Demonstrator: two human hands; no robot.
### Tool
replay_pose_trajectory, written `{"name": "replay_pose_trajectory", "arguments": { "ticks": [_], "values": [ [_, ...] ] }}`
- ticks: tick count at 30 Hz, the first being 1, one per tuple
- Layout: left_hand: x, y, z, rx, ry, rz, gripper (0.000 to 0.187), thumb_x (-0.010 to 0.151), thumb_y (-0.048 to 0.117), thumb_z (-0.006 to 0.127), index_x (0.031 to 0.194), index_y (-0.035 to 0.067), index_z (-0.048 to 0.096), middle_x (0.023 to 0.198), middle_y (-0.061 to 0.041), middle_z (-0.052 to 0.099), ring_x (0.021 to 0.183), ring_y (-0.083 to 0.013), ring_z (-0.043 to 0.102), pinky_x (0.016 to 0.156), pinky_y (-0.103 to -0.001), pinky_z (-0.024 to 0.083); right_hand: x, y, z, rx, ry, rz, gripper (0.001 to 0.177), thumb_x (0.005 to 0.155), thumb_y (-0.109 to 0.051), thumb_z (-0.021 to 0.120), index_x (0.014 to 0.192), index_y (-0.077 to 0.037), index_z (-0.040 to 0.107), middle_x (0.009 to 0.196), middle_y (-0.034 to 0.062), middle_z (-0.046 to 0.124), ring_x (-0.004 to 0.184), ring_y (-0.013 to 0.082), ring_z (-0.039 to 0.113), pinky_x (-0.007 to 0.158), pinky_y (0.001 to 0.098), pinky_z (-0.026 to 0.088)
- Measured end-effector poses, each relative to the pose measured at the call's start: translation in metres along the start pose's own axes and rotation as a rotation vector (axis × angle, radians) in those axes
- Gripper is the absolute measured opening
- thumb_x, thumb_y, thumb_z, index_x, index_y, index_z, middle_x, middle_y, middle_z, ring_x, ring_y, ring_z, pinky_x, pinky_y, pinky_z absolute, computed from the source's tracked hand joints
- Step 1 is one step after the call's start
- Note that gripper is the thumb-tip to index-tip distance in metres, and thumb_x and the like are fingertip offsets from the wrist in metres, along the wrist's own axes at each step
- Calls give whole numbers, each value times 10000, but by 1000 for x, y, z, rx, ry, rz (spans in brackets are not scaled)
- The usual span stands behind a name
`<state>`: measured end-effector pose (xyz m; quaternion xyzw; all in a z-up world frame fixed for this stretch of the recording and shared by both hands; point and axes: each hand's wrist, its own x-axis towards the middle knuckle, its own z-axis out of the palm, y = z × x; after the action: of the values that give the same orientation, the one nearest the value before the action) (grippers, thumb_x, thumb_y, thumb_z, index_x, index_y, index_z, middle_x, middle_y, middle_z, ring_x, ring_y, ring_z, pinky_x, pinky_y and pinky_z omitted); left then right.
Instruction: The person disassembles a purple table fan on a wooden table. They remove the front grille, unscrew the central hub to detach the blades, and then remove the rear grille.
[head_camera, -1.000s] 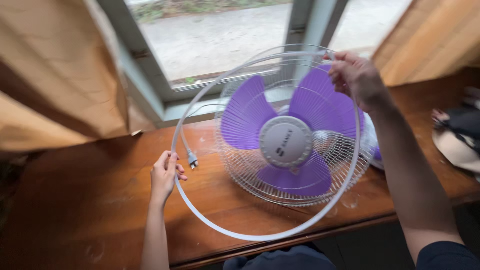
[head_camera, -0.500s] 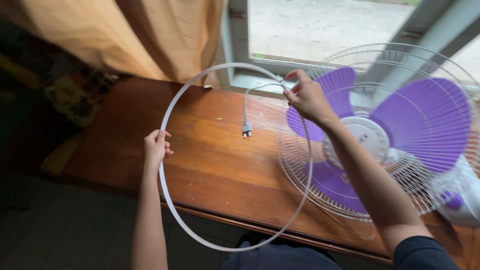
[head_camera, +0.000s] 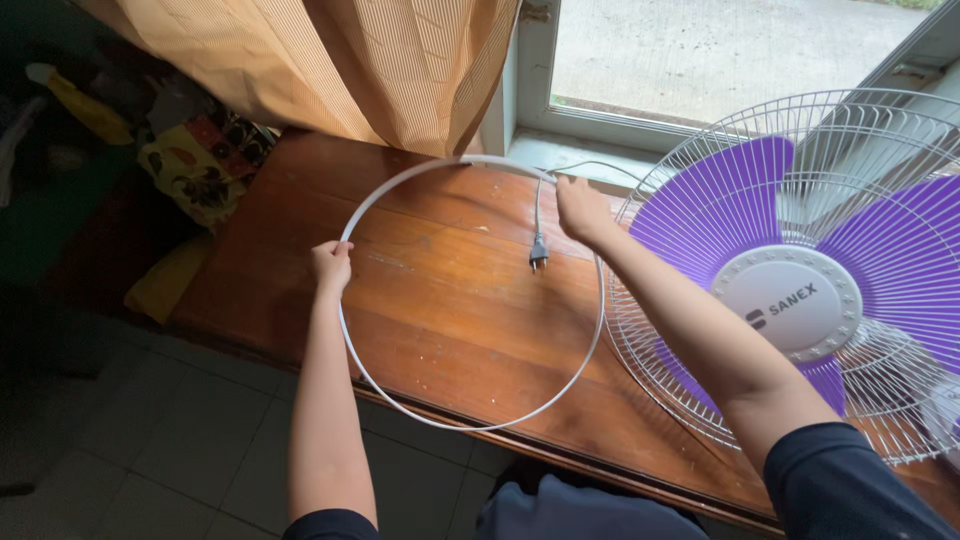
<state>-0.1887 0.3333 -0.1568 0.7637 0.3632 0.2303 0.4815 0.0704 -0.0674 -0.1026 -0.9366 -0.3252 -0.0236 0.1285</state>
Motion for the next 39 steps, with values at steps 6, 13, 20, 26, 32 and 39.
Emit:
{"name": "replay_pose_trajectory", "arguments": {
  "ticks": [6, 13, 20, 26, 32, 39],
  "values": [
    [1, 1, 20, 94, 61, 40, 170, 1020, 108, 611, 977, -41, 683, 742, -149, 657, 629, -214, 624, 607, -388, 490, 3, 17, 57, -109, -200, -13, 221, 866, -27, 576, 1027, 24, 719, 1203, 247, 679, 1121, 414, 673, 877, 502, 573],
    [4, -7, 33, 288, 253, 43, 128, 935, 116, 672, 1032, 52, 617, 1071, -194, 681, 1025, -351, 650, 883, -498, 519, -15, 1, 29, -63, -268, 126, 224, 858, -86, 597, 1020, 15, 713, 1152, 240, 697, 1050, 408, 696, 820, 516, 586],
    [6, 1, 43, 548, 404, -2, 271, 825, 172, 736, 1063, 135, 612, 1127, -149, 643, 1148, -371, 551, 988, -669, 280, -42, -32, -28, -112, -249, 88, 242, 842, -183, 640, 1004, -32, 736, 1154, 188, 698, 1065, 363, 697, 854, 526, 561],
    [-24, 83, 90, 480, 370, 196, 266, 907, 287, 705, 1107, 150, 595, 1142, -134, 626, 1154, -361, 565, 969, -621, 340, -80, -51, -113, 63, -17, 18, 449, 845, -298, 685, 1206, -38, 627, 1219, 170, 658, 1065, 386, 663, 834, 530, 530],
    [-96, 177, 185, 166, 37, 514, 351, 911, 338, 683, 1166, 115, 590, 1148, -142, 614, 1107, -339, 587, 945, -509, 423, -141, -29, -216, 158, 191, 149, 474, 872, -373, 702, 1287, -152, 644, 1285, 85, 662, 1097, 346, 663, 873, 494, 528],
    [-163, 189, 294, -92, -393, 513, 625, 939, 501, 675, 1225, -28, 505, 1214, -246, 555, 1136, -374, 561, 1009, -430, 443, -242, 94, -306, 14, 492, 309, 507, 930, -370, 743, 1355, -114, 640, 1347, 127, 666, 1159, 271, 660, 1051, 532, 452]
  ]
}}
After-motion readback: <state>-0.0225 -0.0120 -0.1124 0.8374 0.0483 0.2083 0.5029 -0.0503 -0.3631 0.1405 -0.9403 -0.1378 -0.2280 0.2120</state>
